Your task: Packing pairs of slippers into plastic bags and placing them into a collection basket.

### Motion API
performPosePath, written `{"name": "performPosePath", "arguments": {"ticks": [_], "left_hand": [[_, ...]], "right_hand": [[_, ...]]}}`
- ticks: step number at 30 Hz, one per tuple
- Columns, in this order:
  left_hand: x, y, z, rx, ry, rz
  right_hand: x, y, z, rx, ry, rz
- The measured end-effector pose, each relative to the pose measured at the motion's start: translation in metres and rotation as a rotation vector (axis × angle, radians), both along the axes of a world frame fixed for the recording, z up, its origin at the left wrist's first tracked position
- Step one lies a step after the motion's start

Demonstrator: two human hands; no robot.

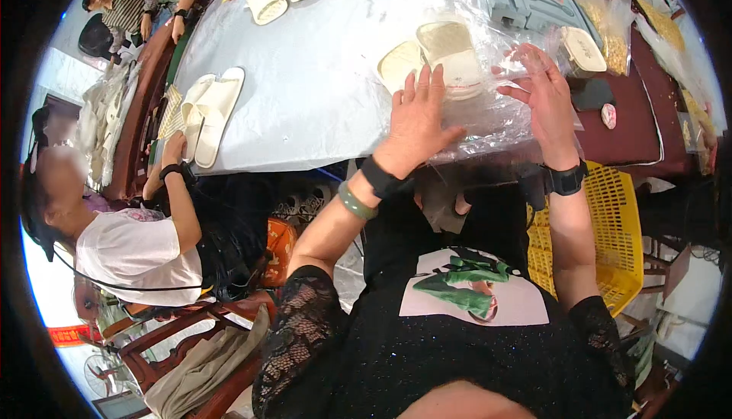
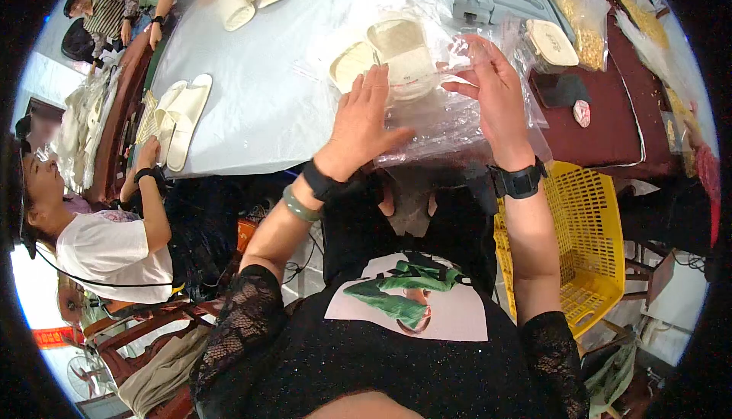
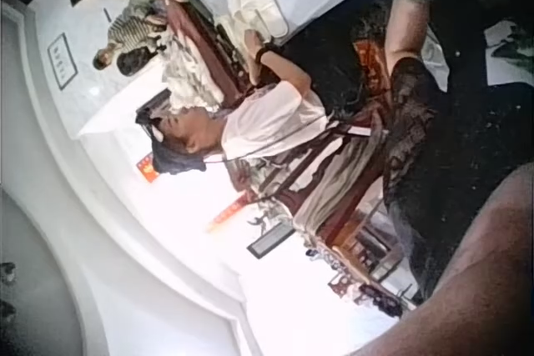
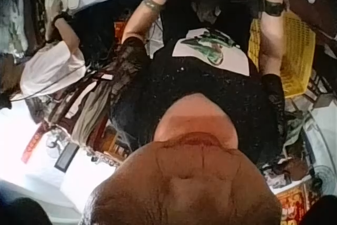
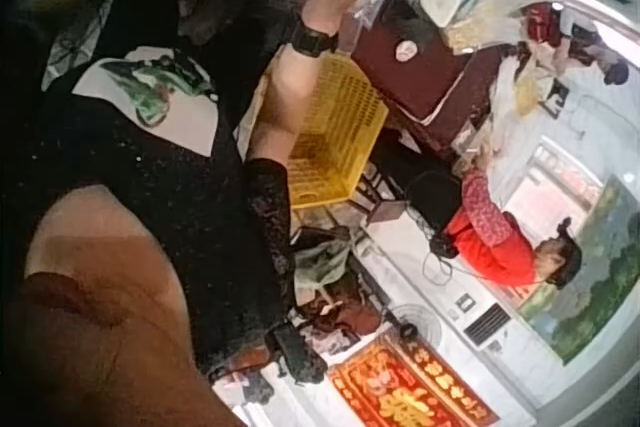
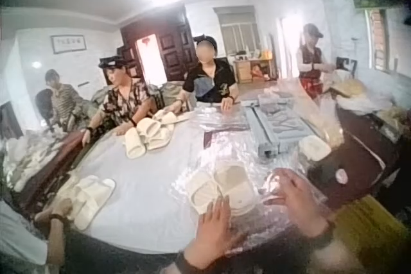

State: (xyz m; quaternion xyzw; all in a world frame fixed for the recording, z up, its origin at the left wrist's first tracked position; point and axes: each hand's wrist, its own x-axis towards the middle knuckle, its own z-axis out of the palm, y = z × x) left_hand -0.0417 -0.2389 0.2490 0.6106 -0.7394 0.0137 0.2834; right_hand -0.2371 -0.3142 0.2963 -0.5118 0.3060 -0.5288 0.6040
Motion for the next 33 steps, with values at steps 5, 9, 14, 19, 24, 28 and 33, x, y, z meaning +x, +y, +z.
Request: {"name": "performPosePath", "arguments": {"ticks": [5, 9, 14, 19, 24, 28, 33], "left_hand": [[0.014, 0.000, -0.030, -0.234, -0.143, 0.031], [0.043, 0.016, -0.034, -0.227, 0.003, -0.081], [0.073, 0.019, -0.035, -0.329, -0.029, -0.170], [0.090, 0.015, 0.002, -0.414, -0.068, -0.357], [0.087, 0.039, 0.078, -0.427, 0.119, -0.291], [0.095, 0.036, 0.101, -0.563, 0.004, -0.326], [0.088, 0.007, 0.113, -0.349, 0.040, -0.261]], "right_hand": [[-0.024, -0.002, -0.009, -0.049, 0.117, 0.045], [-0.051, -0.006, -0.017, 0.023, 0.184, 0.087], [-0.050, -0.010, -0.015, -0.721, 0.813, 0.157], [-0.013, -0.027, -0.003, -1.207, 0.887, 0.246], [-0.014, -0.026, 0.021, -1.139, 0.647, 0.082], [-0.009, -0.021, 0.051, -1.069, 0.306, 0.295], [0.007, -0.043, 0.036, -1.318, 0.644, -0.122]]}}
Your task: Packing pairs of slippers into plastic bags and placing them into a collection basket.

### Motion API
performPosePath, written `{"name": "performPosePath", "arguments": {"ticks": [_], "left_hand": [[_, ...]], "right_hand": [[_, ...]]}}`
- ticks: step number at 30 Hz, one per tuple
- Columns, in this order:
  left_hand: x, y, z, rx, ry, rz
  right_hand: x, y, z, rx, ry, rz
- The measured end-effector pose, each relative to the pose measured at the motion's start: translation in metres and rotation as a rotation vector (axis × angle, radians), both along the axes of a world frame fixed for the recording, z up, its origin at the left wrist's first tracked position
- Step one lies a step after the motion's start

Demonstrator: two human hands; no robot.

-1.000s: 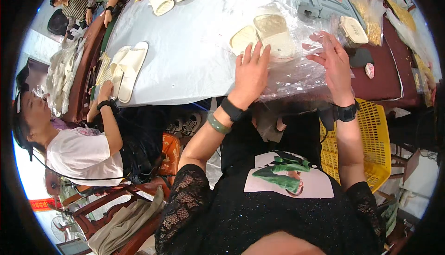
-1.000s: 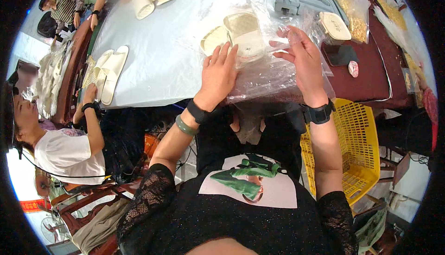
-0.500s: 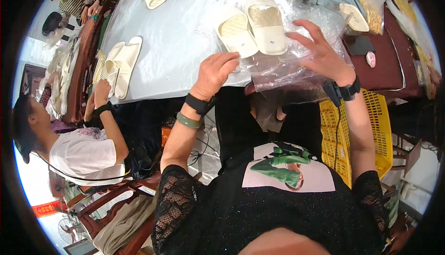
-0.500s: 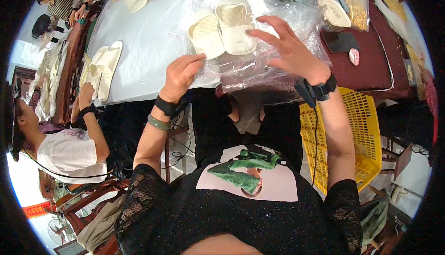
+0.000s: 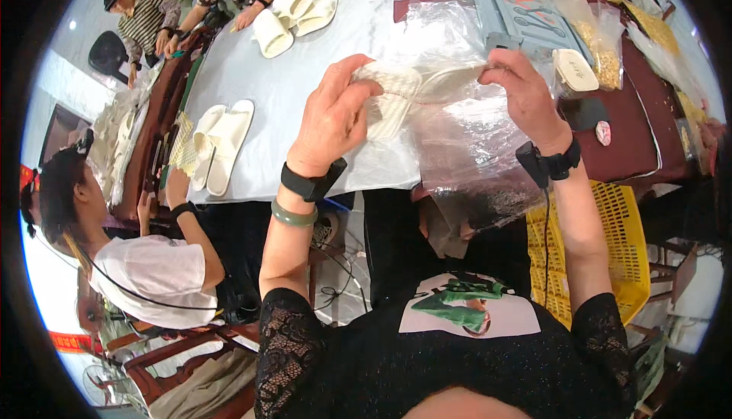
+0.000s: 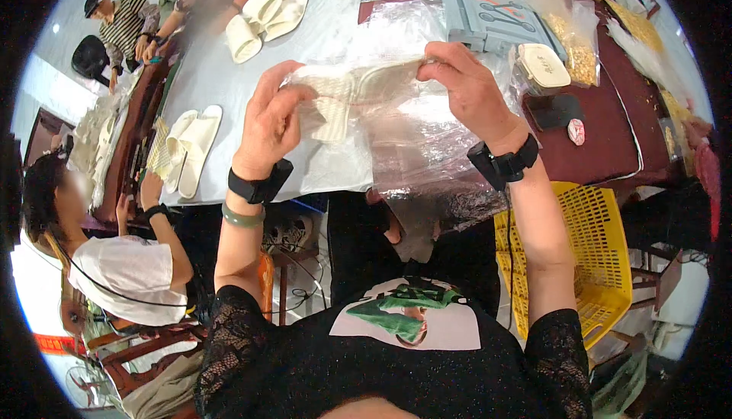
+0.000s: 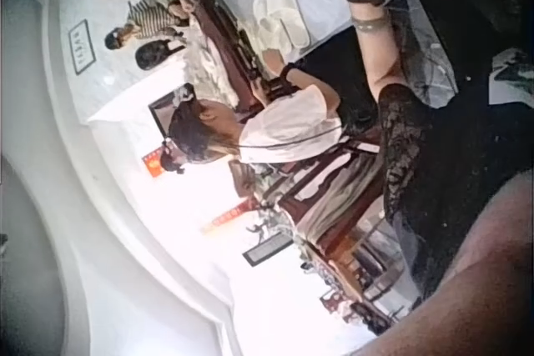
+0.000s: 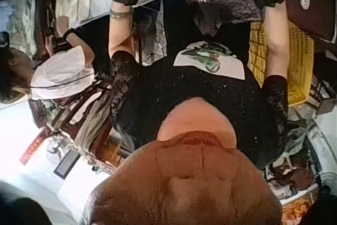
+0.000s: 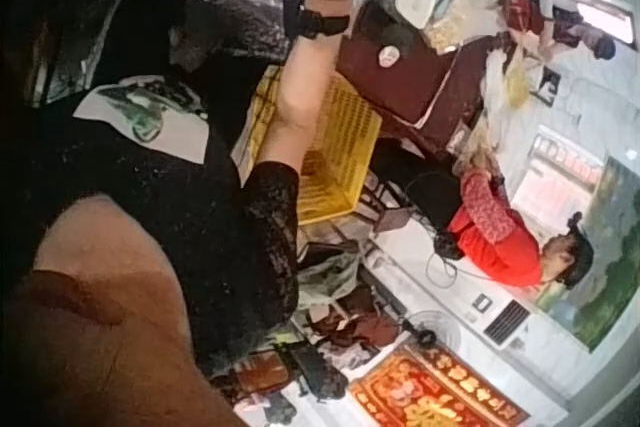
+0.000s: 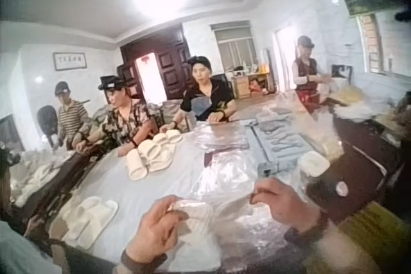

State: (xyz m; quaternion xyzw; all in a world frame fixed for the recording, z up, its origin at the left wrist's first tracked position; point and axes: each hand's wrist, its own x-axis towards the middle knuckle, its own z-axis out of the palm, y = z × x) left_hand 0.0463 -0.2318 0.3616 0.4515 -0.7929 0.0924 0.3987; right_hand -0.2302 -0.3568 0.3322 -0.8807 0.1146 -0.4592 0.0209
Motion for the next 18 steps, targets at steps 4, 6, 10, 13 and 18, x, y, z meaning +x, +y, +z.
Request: {"name": "performPosePath", "arguments": {"ticks": [4, 6, 10, 13, 18], "left_hand": [[-0.014, -0.004, 0.007, -0.147, -0.162, 0.008], [-0.021, -0.005, -0.008, -0.176, 0.009, -0.042], [-0.007, 0.016, -0.048, 0.047, 0.401, -0.160], [-0.022, 0.005, -0.053, 0.262, 0.385, -0.124], [-0.044, -0.010, -0.095, 0.076, -0.115, -0.148]], "right_hand": [[-0.019, 0.026, 0.011, 0.008, 0.049, -0.086], [-0.028, 0.028, 0.007, 0.110, 0.120, 0.012], [-0.001, 0.056, 0.000, 0.370, 0.046, 0.051], [-0.004, 0.068, -0.009, 0.294, 0.115, -0.022], [-0.004, 0.062, -0.065, 0.493, 0.222, 0.144]]}}
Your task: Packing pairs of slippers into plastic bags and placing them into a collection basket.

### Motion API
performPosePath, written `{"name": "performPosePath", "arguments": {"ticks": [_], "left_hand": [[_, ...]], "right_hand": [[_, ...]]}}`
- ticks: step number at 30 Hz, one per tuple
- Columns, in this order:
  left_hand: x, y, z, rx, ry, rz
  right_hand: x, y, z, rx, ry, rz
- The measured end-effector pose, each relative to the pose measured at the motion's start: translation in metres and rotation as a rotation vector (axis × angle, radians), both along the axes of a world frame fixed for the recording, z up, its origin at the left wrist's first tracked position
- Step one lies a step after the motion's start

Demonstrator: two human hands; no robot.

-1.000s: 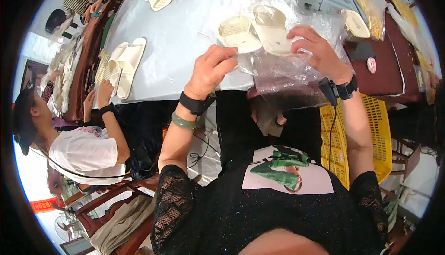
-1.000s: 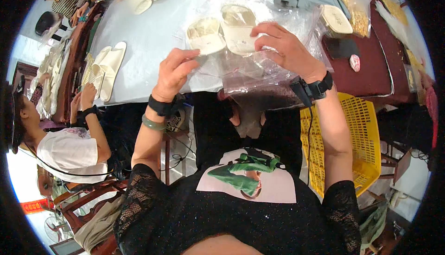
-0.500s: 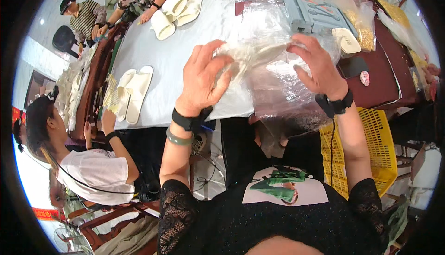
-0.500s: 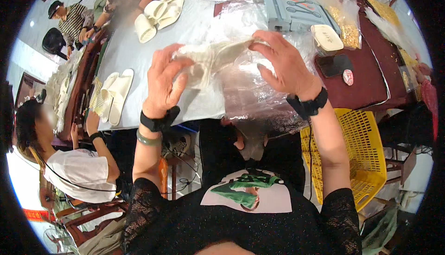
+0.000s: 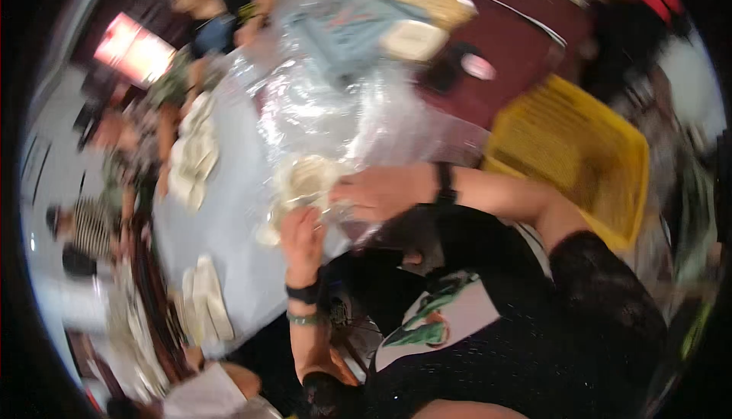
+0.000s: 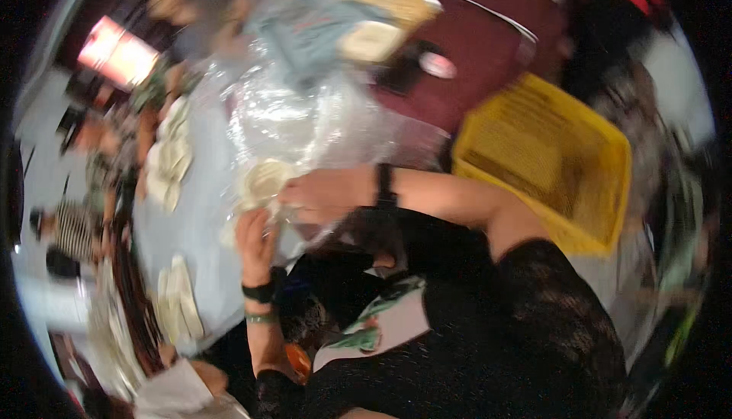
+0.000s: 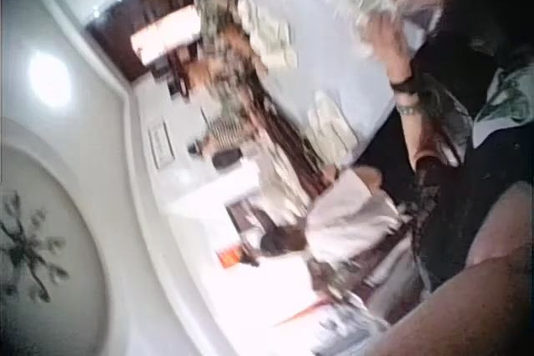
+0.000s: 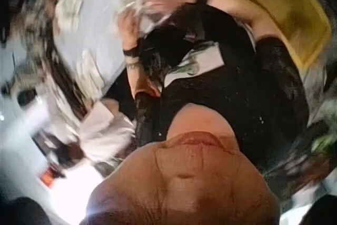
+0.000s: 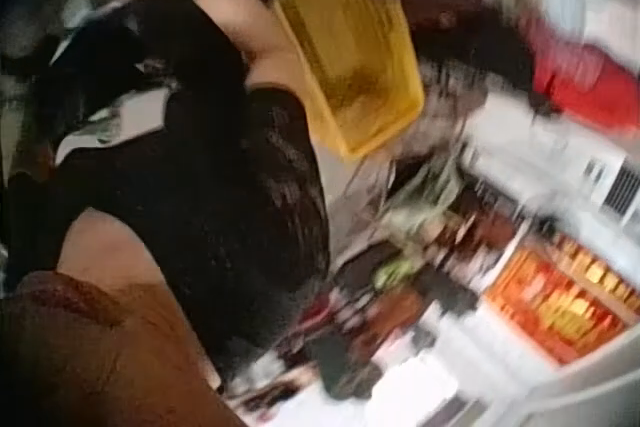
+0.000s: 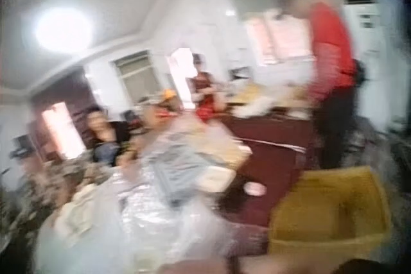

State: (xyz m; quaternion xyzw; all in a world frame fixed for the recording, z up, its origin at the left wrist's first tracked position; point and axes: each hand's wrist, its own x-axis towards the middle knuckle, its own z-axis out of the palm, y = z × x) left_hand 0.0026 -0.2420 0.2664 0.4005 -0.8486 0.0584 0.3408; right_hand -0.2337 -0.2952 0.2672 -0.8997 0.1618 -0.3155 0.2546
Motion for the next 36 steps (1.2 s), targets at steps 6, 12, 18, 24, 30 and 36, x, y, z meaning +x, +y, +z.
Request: {"name": "performPosePath", "arguments": {"ticks": [6, 12, 18, 24, 30, 36], "left_hand": [[-0.017, 0.004, -0.009, 0.025, -0.160, -0.327], [-0.039, 0.042, -0.041, 0.338, -0.268, -0.122], [-0.055, 0.048, -0.080, -0.057, -0.126, -0.349], [-0.041, 0.043, -0.077, -0.047, -0.093, -0.243], [-0.048, 0.040, -0.074, -0.136, -0.005, -0.115], [-0.053, 0.067, -0.107, -0.037, 0.089, -0.002]], "right_hand": [[0.051, -0.027, 0.008, 0.339, 0.029, -0.392], [0.081, -0.011, 0.000, -0.204, 0.230, -0.328], [0.068, -0.017, -0.065, -0.161, 0.087, -0.331], [0.050, -0.035, -0.031, -0.214, 0.011, -0.239], [0.000, -0.052, -0.005, -0.312, 0.058, -0.519], [0.057, 0.002, -0.007, -0.129, 0.323, -0.256]]}}
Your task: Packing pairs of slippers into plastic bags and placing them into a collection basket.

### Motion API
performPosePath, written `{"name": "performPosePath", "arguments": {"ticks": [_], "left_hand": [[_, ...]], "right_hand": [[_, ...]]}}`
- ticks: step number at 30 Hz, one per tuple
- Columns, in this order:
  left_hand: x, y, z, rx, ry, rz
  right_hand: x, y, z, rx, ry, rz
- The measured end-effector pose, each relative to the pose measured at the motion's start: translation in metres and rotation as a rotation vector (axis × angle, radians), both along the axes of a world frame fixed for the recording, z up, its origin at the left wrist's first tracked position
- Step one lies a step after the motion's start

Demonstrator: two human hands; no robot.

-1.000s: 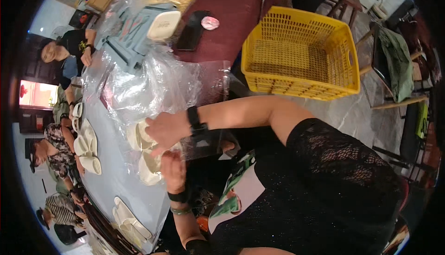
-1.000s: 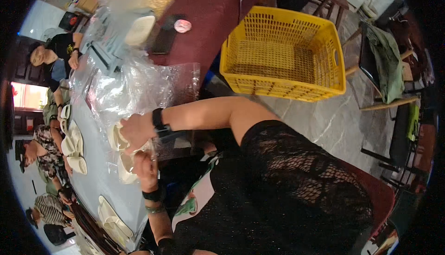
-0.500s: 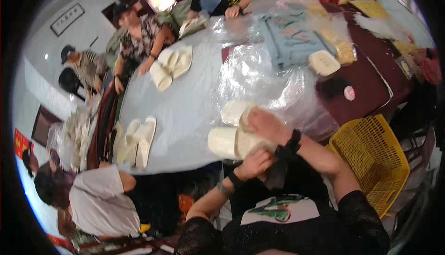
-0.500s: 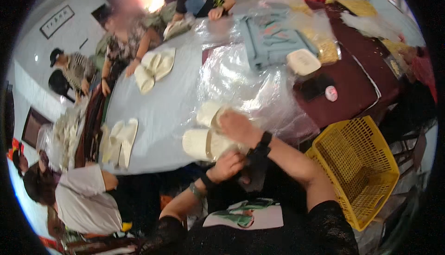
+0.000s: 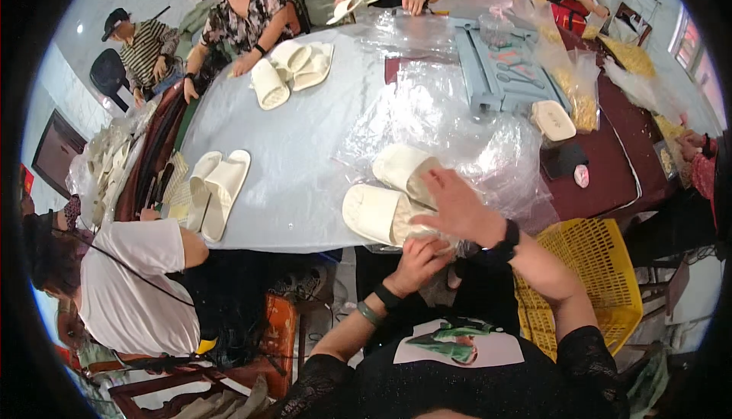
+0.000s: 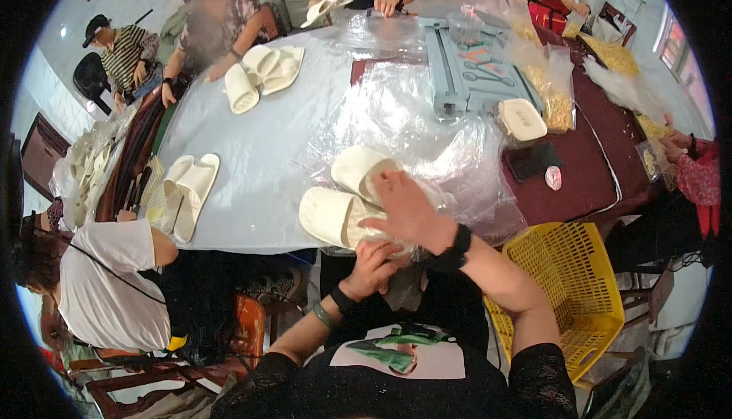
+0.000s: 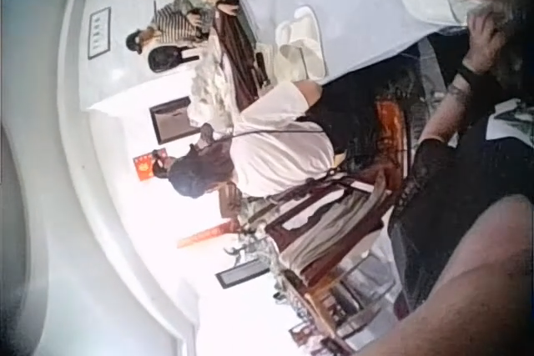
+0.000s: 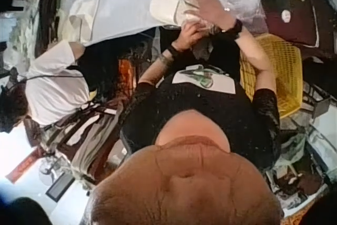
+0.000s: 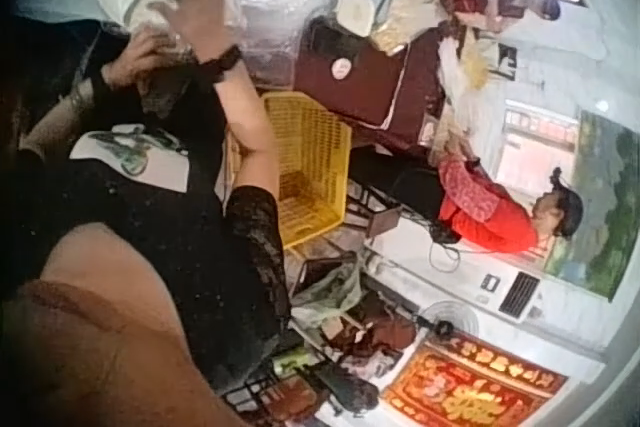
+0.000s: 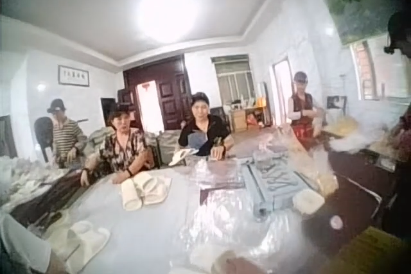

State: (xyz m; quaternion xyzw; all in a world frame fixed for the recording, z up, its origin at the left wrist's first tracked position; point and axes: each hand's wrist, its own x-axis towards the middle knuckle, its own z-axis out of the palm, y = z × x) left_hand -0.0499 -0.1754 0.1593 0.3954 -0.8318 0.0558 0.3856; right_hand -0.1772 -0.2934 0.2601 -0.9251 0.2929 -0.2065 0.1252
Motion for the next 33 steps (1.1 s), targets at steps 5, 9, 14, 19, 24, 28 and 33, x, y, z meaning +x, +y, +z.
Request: {"name": "performPosePath", "arguments": {"ticks": [5, 9, 14, 19, 24, 28, 33], "left_hand": [[0.001, -0.002, 0.000, -0.023, 0.056, 0.010], [0.006, -0.008, 0.017, -0.068, 0.071, 0.034], [0.011, -0.006, 0.036, -0.078, 0.108, 0.097], [0.028, 0.026, 0.024, -0.033, 0.202, 0.385], [0.016, 0.044, -0.002, 0.086, 0.545, 0.567], [0.022, 0.057, -0.016, 0.133, 0.766, 0.676], [0.037, 0.070, -0.015, 0.299, 0.977, 0.506]], "right_hand": [[0.038, 0.007, 0.000, -0.102, 0.117, 0.020], [0.037, -0.002, -0.010, -0.062, 0.190, 0.036], [-0.003, -0.022, -0.012, -0.196, 0.053, -0.116], [-0.014, -0.037, -0.041, 0.003, -0.042, -0.113], [-0.042, -0.020, -0.030, 0.682, -0.366, -0.166], [-0.031, -0.005, -0.035, 0.757, -0.267, -0.236], [-0.029, 0.002, -0.064, 0.860, -0.588, -0.218]]}}
